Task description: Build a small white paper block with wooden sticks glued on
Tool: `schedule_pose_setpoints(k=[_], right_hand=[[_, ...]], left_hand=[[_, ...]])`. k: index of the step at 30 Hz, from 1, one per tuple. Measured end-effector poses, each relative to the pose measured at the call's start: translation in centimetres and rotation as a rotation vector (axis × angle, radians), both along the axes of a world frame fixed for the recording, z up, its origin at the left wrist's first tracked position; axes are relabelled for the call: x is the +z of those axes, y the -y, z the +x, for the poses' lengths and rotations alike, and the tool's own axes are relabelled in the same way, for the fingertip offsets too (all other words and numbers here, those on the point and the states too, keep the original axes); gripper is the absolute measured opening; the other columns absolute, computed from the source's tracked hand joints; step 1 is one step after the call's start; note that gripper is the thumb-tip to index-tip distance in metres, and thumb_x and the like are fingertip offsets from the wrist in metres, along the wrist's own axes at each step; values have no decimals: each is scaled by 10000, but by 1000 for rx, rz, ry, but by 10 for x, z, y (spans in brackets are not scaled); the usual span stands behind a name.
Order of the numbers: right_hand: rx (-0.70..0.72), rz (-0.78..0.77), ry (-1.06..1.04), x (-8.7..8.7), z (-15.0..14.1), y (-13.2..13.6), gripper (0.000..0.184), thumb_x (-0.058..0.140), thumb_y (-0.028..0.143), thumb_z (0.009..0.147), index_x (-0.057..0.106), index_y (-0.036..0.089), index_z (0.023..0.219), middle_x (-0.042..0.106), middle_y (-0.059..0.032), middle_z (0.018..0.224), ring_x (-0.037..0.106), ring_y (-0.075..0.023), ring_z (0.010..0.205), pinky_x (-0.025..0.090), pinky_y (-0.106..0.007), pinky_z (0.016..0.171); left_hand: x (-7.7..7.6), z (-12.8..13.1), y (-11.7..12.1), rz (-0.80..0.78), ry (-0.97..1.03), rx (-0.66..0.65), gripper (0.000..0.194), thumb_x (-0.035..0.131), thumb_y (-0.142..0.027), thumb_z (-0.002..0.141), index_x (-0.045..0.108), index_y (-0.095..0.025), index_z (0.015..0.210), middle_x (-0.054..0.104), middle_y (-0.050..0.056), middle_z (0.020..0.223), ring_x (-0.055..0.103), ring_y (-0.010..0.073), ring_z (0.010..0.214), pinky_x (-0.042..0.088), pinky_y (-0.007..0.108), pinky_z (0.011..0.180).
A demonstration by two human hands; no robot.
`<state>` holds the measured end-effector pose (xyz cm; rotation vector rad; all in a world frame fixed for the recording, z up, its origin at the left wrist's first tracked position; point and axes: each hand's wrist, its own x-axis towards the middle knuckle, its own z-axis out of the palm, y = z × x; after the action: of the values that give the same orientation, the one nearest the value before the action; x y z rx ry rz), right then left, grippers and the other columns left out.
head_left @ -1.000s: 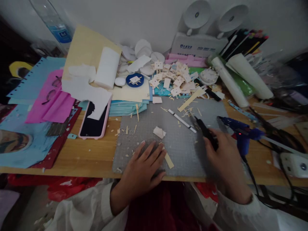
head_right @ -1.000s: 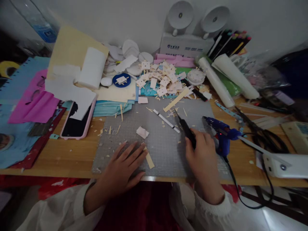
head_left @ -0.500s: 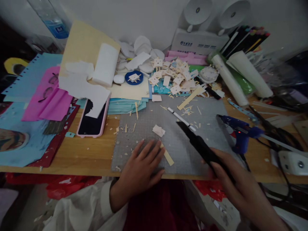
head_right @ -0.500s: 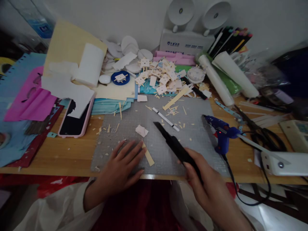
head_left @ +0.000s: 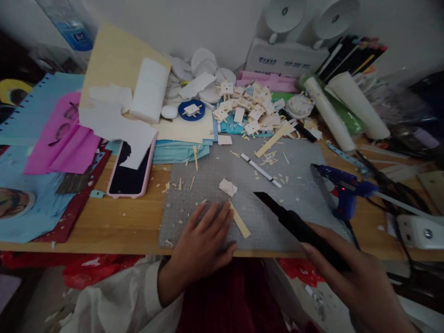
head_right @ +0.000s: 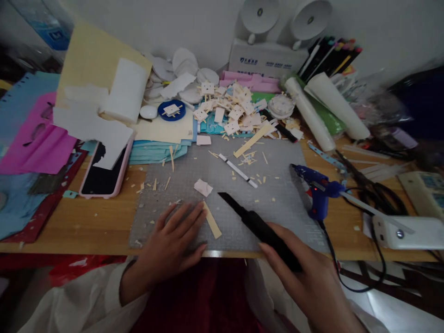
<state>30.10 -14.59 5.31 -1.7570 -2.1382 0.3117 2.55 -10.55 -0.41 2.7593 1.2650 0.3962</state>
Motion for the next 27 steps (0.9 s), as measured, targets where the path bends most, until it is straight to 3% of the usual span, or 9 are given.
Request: schedule_pose_setpoints(k=[5, 10, 18, 22, 27], right_hand=[[50, -48, -7, -5, -6, -4, 423, 484, 289, 933, 468, 242, 1353, 686, -58, 1191, 689, -202, 1024, 568, -284, 893], [163, -137, 4, 3, -16, -10, 530, 421, 216, 955, 310, 222, 1473, 552, -65, 1382, 561, -177, 1227, 505, -277, 986], [224, -172, 40, 5, -23, -17, 566, 410, 229, 974, 228, 245, 1510, 553, -90, 1378, 613, -191, 1164, 564, -262, 888], [209, -133, 52, 6, -21, -20, 563, 424, 242, 971, 245, 243, 1505, 546, -93, 1385, 600, -202, 1184, 549, -295, 933], [199, -151, 54, 7, -20, -17, 567, 429, 236, 969, 245, 242, 1505, 524, -76, 1408, 569, -191, 1221, 529, -284, 964]], left_hand=[[1, 1, 0, -2, -8, 8, 559, 431, -473, 931, 474, -156, 1390, 469, 35, 1473, 422, 238, 1311, 176, 437, 1160], [2, 2, 1, 14, -31, 29, 585, 443, -478, 915, 464, -151, 1400, 472, 33, 1472, 412, 244, 1317, 180, 438, 1157], [-1, 15, 9, -8, -24, 113, 590, 427, -428, 907, 451, -128, 1415, 438, 41, 1491, 455, 236, 1268, 171, 406, 1151], [-2, 21, 13, -33, 21, 166, 587, 447, -418, 903, 461, -115, 1406, 454, 48, 1479, 452, 230, 1266, 142, 406, 1153], [1, 14, 8, -82, 81, 113, 585, 486, -421, 895, 464, -128, 1401, 425, 10, 1496, 399, 237, 1322, 150, 417, 1150]])
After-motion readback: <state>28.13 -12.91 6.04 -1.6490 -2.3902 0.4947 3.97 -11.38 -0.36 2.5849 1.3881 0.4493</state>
